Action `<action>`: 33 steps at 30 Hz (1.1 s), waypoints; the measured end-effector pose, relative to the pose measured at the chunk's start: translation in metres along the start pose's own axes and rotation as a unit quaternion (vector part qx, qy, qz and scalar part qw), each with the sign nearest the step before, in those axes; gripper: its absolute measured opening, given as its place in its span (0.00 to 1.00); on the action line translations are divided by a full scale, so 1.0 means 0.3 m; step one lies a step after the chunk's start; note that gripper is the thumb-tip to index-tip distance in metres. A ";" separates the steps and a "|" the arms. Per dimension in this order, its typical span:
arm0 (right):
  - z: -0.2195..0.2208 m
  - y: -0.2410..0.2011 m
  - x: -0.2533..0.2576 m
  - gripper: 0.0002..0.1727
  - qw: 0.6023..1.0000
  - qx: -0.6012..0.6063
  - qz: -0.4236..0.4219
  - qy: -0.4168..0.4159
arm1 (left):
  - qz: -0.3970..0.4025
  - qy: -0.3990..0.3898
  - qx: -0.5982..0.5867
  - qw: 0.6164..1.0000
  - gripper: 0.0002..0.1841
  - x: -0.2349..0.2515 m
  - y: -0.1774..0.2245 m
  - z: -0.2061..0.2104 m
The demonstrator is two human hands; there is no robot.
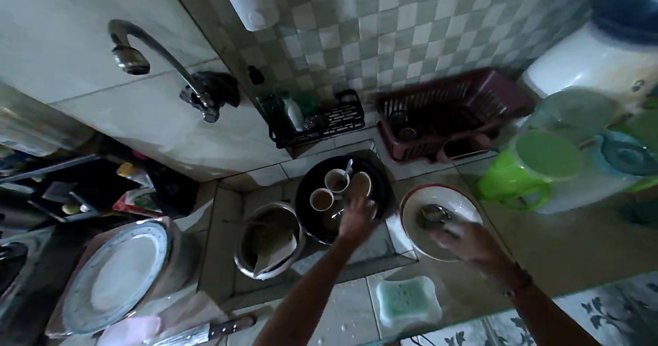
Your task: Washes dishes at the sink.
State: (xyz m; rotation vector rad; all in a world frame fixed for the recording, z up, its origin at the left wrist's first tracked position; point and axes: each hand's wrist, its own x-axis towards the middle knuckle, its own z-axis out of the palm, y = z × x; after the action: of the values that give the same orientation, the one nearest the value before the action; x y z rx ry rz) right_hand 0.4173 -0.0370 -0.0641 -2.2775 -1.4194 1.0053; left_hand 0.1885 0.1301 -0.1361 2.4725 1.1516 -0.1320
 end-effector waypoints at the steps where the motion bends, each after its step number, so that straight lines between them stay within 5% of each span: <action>1: 0.023 -0.012 -0.037 0.24 0.997 0.057 -0.037 -0.032 | -0.085 0.002 0.004 0.996 0.31 0.019 -0.059 -0.002; 3: 0.090 -0.049 -0.101 0.20 0.978 0.156 -0.061 -0.127 | -0.204 -0.021 0.007 0.979 0.31 0.049 -0.145 0.010; 6: 0.208 -0.060 -0.144 0.19 0.961 0.115 -0.132 -0.213 | -0.262 -0.052 -0.006 0.964 0.29 0.058 -0.202 0.042; 10: 0.367 -0.038 -0.194 0.25 0.966 -0.057 -0.225 -0.112 | -0.320 -0.012 -0.068 0.945 0.39 0.075 -0.212 0.105; 17: 0.472 -0.063 -0.247 0.12 0.965 -0.167 -0.202 -0.016 | -0.225 -0.097 0.008 0.970 0.39 0.031 -0.272 0.068; 24: 0.469 -0.143 -0.206 0.13 0.939 -0.263 -0.016 -0.220 | -0.174 -0.022 -0.206 0.963 0.25 -0.045 -0.369 -0.012; 27: 0.491 -0.141 -0.154 0.14 0.943 -0.239 0.016 -0.233 | -0.240 0.040 -0.417 0.876 0.27 -0.062 -0.408 -0.012; 30: 0.509 -0.156 -0.132 0.16 0.944 -0.232 0.032 -0.233 | -0.288 0.025 -0.667 0.687 0.29 -0.086 -0.420 -0.016; 33: 0.519 -0.170 -0.140 0.14 0.943 -0.244 0.041 -0.222 | -0.173 -0.022 -0.829 0.532 0.30 -0.091 -0.407 -0.030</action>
State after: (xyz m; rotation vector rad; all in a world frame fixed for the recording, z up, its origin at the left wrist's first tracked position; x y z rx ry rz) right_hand 0.2650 -0.0682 -0.1305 -2.5714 -1.9528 1.3887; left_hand 0.0781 0.1847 -0.1604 0.4851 0.8604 0.5538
